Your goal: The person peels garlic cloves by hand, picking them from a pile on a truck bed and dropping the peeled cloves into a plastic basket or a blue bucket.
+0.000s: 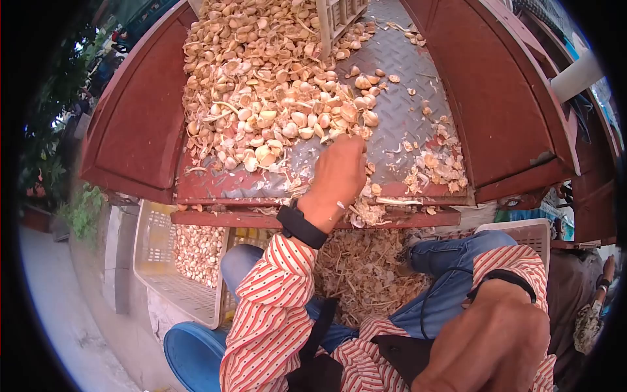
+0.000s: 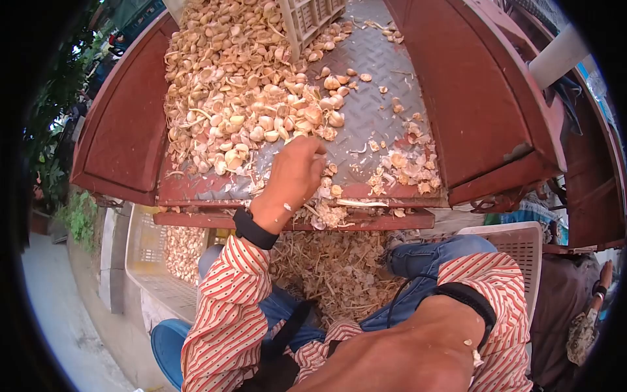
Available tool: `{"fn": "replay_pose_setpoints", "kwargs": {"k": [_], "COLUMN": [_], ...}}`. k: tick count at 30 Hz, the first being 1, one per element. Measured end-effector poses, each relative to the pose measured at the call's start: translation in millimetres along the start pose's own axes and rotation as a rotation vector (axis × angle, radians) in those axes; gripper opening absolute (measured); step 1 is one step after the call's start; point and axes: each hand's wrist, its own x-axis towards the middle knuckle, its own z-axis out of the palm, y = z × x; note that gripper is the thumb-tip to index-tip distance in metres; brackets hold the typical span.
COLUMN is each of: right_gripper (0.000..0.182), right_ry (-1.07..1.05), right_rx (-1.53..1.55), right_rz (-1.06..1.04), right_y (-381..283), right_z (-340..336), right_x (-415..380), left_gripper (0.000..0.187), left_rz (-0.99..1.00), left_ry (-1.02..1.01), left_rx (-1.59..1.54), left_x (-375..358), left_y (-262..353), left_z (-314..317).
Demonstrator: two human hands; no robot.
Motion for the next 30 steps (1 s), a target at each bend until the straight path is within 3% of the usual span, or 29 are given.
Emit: {"fn": "replay_pose_setpoints", "kwargs": {"k": [3,6,9,16,18,19,21,23,26,28,30], "right_gripper": [0.008,0.005,0.009,0.005,0.006,0.007,0.014,0.009,0.010,0.015,0.017], "right_ry": [0.127,0.054,0.056,-0.468,-0.357,-0.142,-0.208,-0.238,0.019,0.194,0.225], "right_rx": [0.022,-0.259,-0.508,-0.231,-0.571,-0.933,-1.425,-1.573,-1.427,-1.574,-1.698], "right_rz": [0.100,-0.041,-0.467,-0.311,-0.189,-0.076,0.188,0.279,0.374,0.439,0.677], "right_y": [-8,-9,20,13,9,11,35,62,70,67,71], "right_z": [13,16,24,-13,-14,-11,-45,-67,-88,-132,-175], "right_x": [1,1,2,-34,-21,13,7,-7,-12,-9,-7], "left_gripper": [0.015,0.020,0.021,0.020,0.021,0.021,0.025,0.027,0.024,0.021,0.018], "left_rz": [-0.464,-0.494,-0.580,-0.567,-0.663,-0.718,-0.853,-0.878,-0.781,-0.708,-0.572], "left_ry": [-0.108,-0.003,0.071,0.150,0.237,0.283,0.352,0.336,0.400,0.419,0.369], "left_rx": [-0.726,-1.139,-1.293,-1.410,-1.708,-1.856,-2.011,-2.222,-2.460,-2.242,-2.041], "left_x": [-22,-52,-71,-101,-105,-108,-102,-105,-115,-114,-109], "left_y": [16,22,29,43,47,49,63,63,36,43,66], "left_z": [-41,-66,-77,-89,-84,-82,-70,-55,-36,-56,-91]}}
